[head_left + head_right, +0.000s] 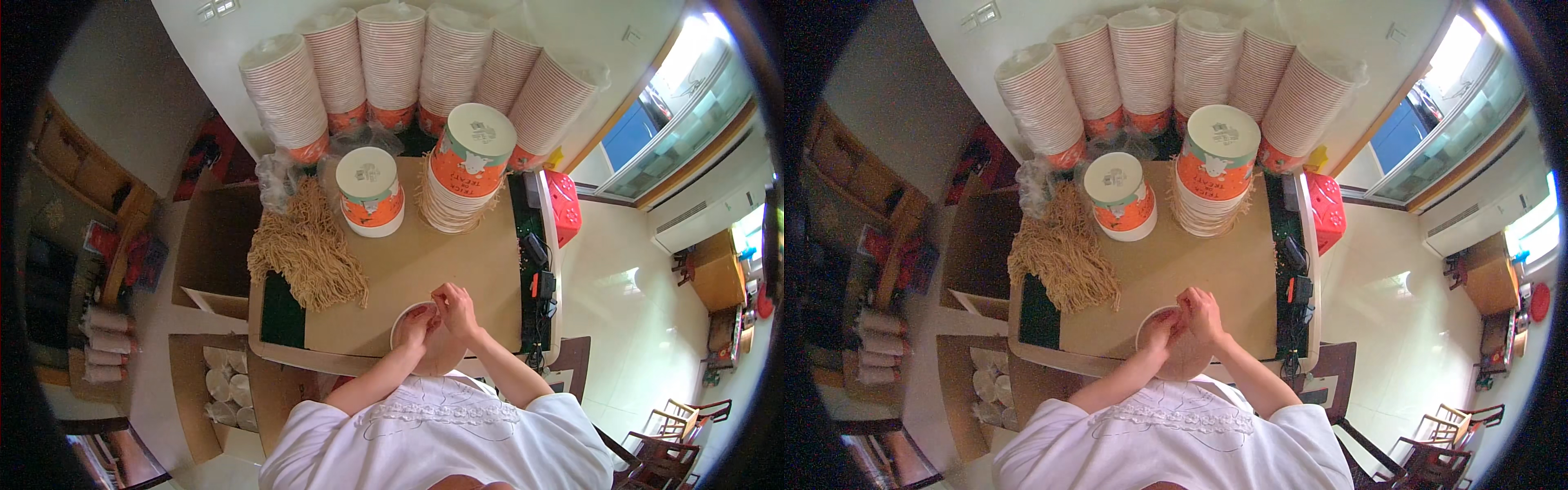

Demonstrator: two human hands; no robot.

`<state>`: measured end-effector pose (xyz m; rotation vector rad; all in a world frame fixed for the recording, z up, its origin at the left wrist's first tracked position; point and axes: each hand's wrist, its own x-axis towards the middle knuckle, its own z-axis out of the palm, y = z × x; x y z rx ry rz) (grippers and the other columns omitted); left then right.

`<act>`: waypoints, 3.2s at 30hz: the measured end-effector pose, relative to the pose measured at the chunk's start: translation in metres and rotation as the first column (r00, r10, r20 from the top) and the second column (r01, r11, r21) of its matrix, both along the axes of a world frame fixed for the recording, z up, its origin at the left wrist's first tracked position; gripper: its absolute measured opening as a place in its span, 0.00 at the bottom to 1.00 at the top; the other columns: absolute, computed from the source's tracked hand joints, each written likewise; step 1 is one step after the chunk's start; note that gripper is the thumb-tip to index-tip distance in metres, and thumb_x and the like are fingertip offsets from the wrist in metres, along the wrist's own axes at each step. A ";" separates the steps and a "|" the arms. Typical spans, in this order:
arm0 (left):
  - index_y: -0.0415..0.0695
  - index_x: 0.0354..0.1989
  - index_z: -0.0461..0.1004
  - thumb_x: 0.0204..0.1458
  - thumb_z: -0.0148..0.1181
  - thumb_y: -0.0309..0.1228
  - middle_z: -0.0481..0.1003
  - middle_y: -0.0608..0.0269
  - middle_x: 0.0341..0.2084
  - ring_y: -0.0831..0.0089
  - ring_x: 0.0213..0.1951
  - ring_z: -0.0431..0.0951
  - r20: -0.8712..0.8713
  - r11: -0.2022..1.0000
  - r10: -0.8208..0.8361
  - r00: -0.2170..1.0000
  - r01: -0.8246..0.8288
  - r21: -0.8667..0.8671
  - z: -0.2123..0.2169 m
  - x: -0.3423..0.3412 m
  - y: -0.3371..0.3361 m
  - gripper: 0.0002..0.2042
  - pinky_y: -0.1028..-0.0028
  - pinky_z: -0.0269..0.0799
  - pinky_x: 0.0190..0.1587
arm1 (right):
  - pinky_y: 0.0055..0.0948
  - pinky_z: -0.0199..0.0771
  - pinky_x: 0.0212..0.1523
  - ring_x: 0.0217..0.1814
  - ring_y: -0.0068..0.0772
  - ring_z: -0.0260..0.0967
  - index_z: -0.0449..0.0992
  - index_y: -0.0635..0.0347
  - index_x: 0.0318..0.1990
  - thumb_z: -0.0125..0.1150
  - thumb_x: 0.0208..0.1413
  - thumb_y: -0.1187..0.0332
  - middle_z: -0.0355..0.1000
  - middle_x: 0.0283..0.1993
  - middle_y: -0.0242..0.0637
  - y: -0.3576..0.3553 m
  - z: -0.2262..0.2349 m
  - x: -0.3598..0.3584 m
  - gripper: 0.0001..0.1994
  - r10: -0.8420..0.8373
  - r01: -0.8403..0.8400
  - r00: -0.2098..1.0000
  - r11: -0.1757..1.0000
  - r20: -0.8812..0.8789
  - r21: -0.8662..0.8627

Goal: The person is manually assembling or inspecting paper bowls by working with an inner rim component.

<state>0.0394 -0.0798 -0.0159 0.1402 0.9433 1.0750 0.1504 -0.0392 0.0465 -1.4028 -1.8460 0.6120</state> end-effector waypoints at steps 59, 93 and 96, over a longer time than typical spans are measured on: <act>0.43 0.43 0.66 0.43 0.58 0.22 0.72 0.64 0.31 0.77 0.30 0.72 -0.449 0.870 -0.411 0.793 0.488 0.065 -0.014 -0.081 0.063 0.16 0.77 0.70 0.34 | 0.37 0.63 0.35 0.31 0.40 0.67 0.68 0.56 0.27 0.53 0.46 0.74 0.69 0.26 0.36 0.006 0.009 -0.002 0.02 0.089 -0.089 0.996 0.992 -0.013 -0.094; 0.41 0.28 0.70 0.49 0.56 0.24 0.70 0.72 0.21 0.85 0.25 0.68 -0.568 0.754 -0.351 0.745 0.584 0.300 0.039 -0.056 0.056 0.02 0.83 0.64 0.28 | 0.29 0.72 0.30 0.29 0.36 0.71 0.70 0.64 0.30 0.56 0.47 0.75 0.72 0.27 0.41 -0.002 0.002 0.004 0.03 0.021 -0.046 0.993 0.974 -0.117 -0.220; 0.42 0.27 0.71 0.47 0.56 0.22 0.70 0.73 0.21 0.85 0.25 0.68 -0.612 0.663 -0.329 0.720 0.637 0.393 0.034 -0.065 0.057 0.01 0.83 0.64 0.27 | 0.29 0.72 0.30 0.29 0.36 0.72 0.69 0.64 0.30 0.55 0.48 0.75 0.72 0.27 0.41 -0.004 0.003 0.002 0.03 -0.001 -0.027 0.993 0.974 -0.121 -0.226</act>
